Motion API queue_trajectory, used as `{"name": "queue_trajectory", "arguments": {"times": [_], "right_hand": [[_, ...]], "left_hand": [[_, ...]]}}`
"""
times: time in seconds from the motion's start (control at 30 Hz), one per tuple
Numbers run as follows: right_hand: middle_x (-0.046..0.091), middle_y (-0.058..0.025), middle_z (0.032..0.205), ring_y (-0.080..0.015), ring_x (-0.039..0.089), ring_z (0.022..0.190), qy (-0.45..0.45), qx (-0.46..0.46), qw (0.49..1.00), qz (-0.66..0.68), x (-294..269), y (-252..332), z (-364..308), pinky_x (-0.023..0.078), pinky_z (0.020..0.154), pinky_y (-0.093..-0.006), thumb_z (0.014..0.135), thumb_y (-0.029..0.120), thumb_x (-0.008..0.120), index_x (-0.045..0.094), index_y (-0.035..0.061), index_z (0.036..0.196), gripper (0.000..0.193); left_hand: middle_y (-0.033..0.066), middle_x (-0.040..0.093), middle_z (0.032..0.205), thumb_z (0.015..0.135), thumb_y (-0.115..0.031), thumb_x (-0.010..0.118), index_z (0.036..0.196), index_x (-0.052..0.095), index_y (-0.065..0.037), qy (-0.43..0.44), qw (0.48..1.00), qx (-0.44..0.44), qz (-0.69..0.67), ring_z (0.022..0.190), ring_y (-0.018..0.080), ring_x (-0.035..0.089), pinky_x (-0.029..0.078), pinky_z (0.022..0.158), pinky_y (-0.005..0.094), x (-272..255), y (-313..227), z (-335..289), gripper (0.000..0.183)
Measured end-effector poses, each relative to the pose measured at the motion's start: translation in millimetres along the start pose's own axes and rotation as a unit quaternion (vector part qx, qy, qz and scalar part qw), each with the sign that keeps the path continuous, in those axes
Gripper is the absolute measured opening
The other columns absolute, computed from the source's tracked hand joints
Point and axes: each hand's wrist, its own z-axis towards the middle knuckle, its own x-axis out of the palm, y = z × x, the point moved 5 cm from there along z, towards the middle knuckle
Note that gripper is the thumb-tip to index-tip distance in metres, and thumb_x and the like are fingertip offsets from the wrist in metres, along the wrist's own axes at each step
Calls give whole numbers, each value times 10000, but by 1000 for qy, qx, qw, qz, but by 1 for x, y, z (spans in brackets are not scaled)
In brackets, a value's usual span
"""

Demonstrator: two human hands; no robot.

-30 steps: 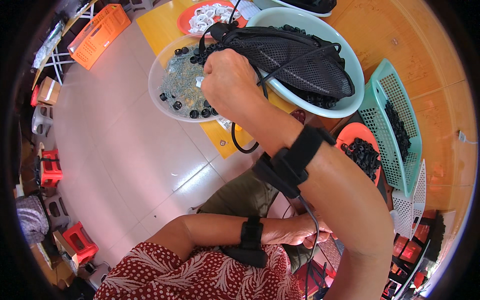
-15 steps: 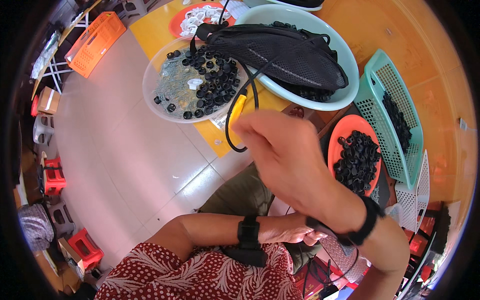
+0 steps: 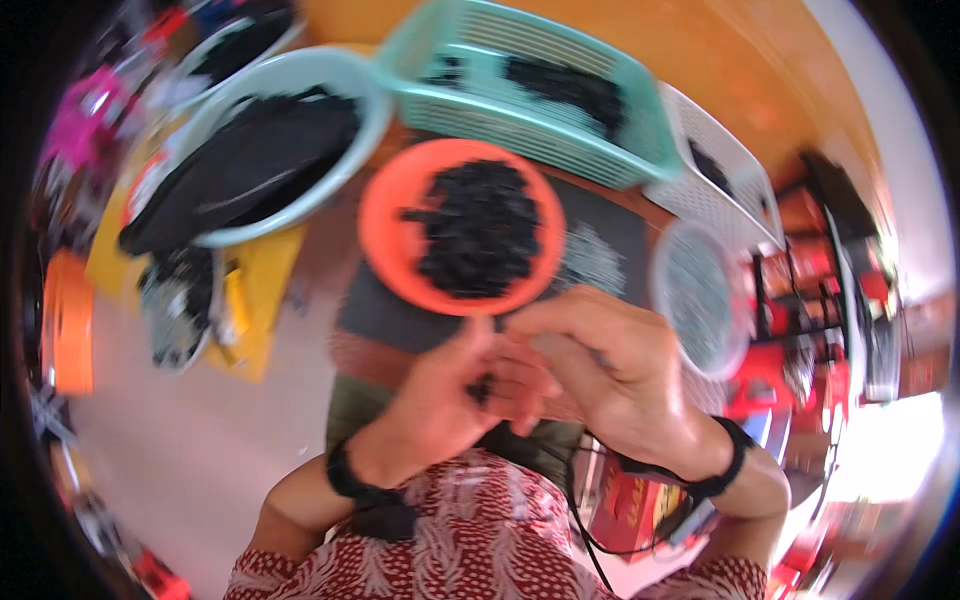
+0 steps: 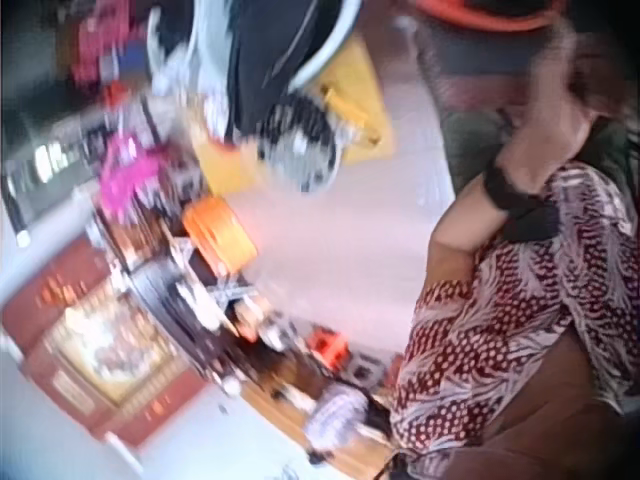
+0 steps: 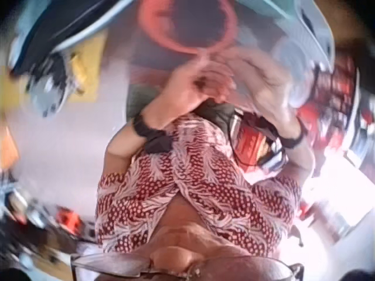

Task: Assembling black plastic caps with small metal pins by hand on an assembly line.

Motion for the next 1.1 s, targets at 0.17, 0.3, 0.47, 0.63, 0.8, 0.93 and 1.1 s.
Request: {"name": "queue_trajectory", "arguments": {"times": [0.17, 0.3, 0.47, 0.63, 0.8, 0.93, 1.1], "right_hand": [[620, -125, 786, -222, 611, 713, -95, 91, 991, 18, -35, -30, -56, 478, 629, -307, 790, -54, 583, 631, -11, 923, 147], [611, -109, 767, -252, 594, 681, -173, 94, 980, -4, -49, -48, -95, 469, 602, -325, 772, -33, 621, 631, 21, 923, 161], [647, -66, 923, -251, 559, 719, -212, -70, 968, -118, -53, -39, -114, 465, 607, -344, 668, 2, 625, 642, 36, 879, 214], [513, -136, 882, -259, 532, 831, -245, -108, 935, -232, -34, -45, -120, 472, 702, -330, 685, 115, 567, 557, -85, 1061, 425], [546, -160, 901, -251, 554, 784, -240, -82, 935, -249, -35, -61, -136, 474, 683, -320, 627, 122, 543, 572, -81, 953, 385], [529, -153, 863, -241, 542, 747, -215, -95, 945, -230, -35, -74, -146, 464, 665, -314, 575, 133, 532, 560, -103, 928, 425], [486, -123, 773, -225, 507, 695, -223, -73, 947, -220, -50, -89, -155, 434, 625, -306, 599, 145, 548, 539, -58, 789, 278]], "left_hand": [[246, 578, 1111, 939, -581, 195, 1171, 500, 71, 12, 995, -70, 76, 1013, 330, 578, 472, 842, 413, 33, 10, 19, 757], [291, 489, 1240, 934, -588, 192, 1245, 433, 86, 5, 993, -104, 57, 1132, 393, 508, 397, 972, 472, 43, 29, 33, 781], [270, 442, 1308, 943, -568, 195, 1278, 423, 37, -32, 990, -100, 99, 1204, 348, 456, 352, 1015, 465, 49, 42, 52, 728], [231, 488, 1276, 943, -570, 219, 1235, 463, 31, -24, 980, -173, 97, 1181, 311, 479, 377, 1008, 416, 68, 66, 69, 711], [216, 556, 1176, 958, -534, 236, 1162, 529, 33, -52, 972, -154, 171, 1115, 322, 516, 363, 1011, 436, 71, 91, 90, 669], [194, 574, 1139, 975, -433, 310, 1154, 520, 27, -68, 968, -182, 157, 1081, 299, 534, 402, 969, 402, 83, 106, 99, 536], [165, 549, 1199, 992, -429, 263, 1205, 494, 21, -22, 964, -241, 111, 1160, 279, 496, 373, 1017, 377, 76, 122, 114, 549]]}}
